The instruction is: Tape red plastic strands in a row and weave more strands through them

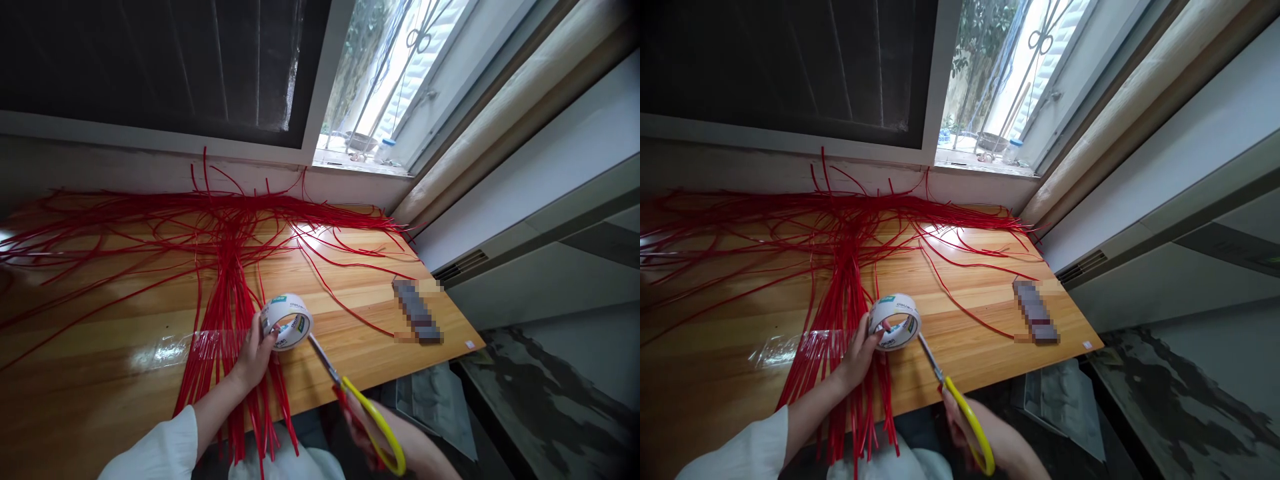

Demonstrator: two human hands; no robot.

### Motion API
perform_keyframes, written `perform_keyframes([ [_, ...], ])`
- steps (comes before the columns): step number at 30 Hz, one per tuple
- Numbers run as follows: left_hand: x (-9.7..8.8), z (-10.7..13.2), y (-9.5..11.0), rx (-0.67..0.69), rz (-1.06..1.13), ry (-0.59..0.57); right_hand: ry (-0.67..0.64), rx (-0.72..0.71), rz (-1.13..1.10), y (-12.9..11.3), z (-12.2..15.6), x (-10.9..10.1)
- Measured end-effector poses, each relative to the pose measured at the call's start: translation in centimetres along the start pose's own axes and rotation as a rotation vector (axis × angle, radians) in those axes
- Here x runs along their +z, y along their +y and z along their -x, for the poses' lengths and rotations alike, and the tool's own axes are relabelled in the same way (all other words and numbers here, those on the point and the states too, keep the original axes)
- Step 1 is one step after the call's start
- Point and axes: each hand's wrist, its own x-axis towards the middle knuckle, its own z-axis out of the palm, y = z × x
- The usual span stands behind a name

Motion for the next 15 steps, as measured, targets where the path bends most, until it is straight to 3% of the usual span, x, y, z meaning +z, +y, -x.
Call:
perform_keyframes([
  [4, 0.1, -0.3, 0.1, 0.059, -0.016, 0.060, 0.467, -0.229, 0.549, -4.1, 0.7, -5.0],
  [8, 0.0, -0.3, -0.2, 0.090, -0.024, 0.056, 0.932, -0.172, 0.937, -8.6, -2.9, -9.4],
  [12, 0.0, -0.2, -0.3, 0.068, -0.016, 0.039, 1.090, -0.211, 1.068, -12.5, -7.8, -12.4],
  [15, 0.0, -0.1, -0.4, 0.080, -0.007, 0.075, 1.189, -0.262, 1.005, -14.4, -10.3, -13.6],
])
